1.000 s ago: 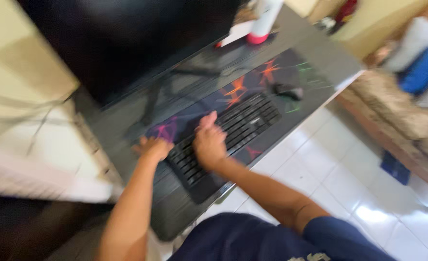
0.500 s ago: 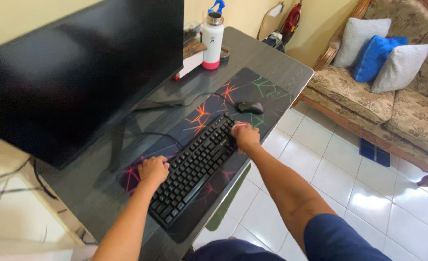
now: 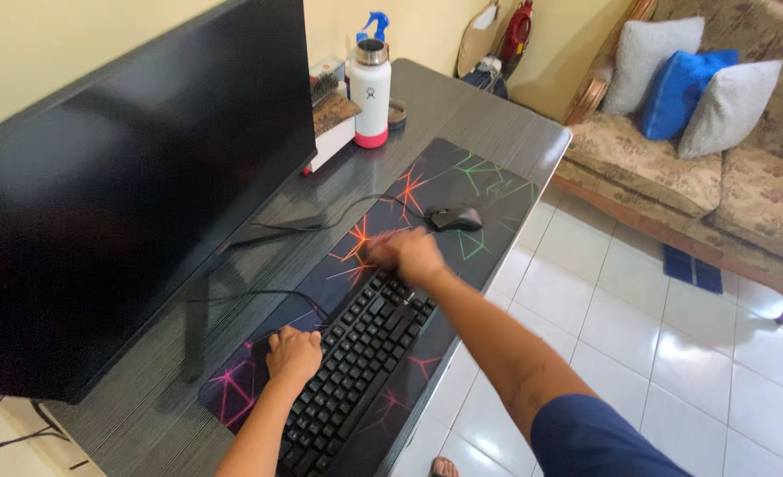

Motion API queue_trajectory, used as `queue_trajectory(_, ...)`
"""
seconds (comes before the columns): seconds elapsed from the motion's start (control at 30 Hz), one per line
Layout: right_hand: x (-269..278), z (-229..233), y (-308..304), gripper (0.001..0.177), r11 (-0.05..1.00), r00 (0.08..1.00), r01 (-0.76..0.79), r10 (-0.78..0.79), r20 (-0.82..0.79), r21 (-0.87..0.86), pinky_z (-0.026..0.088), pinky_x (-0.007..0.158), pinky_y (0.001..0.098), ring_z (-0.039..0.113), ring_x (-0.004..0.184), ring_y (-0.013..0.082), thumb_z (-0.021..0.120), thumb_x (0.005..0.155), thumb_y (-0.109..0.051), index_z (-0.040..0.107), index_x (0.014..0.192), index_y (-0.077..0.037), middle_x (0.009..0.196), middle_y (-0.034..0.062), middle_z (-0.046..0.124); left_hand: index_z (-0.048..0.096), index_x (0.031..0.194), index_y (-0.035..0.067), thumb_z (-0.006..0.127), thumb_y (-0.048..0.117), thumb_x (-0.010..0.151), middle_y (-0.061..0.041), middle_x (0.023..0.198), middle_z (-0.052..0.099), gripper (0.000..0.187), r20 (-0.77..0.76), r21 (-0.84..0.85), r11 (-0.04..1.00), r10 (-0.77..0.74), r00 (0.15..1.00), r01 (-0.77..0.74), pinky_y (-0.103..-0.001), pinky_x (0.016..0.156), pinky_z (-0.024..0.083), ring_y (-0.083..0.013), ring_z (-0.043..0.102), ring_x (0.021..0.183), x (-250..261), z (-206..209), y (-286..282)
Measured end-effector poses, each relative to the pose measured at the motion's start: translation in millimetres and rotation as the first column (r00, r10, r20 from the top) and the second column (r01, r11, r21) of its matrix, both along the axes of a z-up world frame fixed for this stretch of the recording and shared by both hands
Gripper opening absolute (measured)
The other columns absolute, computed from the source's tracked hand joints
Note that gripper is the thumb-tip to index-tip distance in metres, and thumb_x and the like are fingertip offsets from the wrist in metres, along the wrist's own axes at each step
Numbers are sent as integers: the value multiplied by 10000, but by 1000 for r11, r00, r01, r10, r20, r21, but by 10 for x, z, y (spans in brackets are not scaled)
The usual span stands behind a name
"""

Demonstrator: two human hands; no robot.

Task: The person cleans a computer desk setup using a cloth. They wipe the surface of a white desk, moving a keyboard and mouse aside, and clean around a monitor and PC tower. They then move to a second desk with a dark surface, wiping the area around a keyboard, mouse, and monitor.

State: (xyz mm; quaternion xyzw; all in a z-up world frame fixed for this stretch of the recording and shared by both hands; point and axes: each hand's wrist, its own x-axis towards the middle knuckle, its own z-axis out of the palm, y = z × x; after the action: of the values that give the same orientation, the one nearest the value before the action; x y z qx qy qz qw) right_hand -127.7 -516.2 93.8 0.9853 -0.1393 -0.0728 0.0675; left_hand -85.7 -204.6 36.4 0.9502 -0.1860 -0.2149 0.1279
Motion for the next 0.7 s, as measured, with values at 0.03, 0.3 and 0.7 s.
queue_trajectory(0.03,0,85,-178,454,997,991,68,-71,113,31,536,905,402,612,1083,336,767,709,-120,684,1154,-159,1201,67,683,745,1141,115,498,444,994,-139,1389,547,437,45,-32,999,-25,999,27,-546,1061,437,-388,444,1334,2,-55,4)
queue_trajectory(0.3,-328,-67,-130,394,967,905,-220,153,396,128,507,913,467,589,1042,360,700,715,-61,746,1080,-201,1154,37,692,779,757,20,650,407,905,-205,903,734,434,203,-416,893,-95,975,173,-509,910,519,-404,663,975,212,-484,-4)
queue_trajectory(0.7,-375,-188,-16,246,985,853,-134,60,519,106,521,763,456,572,962,352,674,698,-58,797,885,-162,1096,39,704,720,708,-37,692,387,875,-225,613,655,457,35,-535,826,-190,981,179,-456,691,535,-383,677,606,412,-702,32)
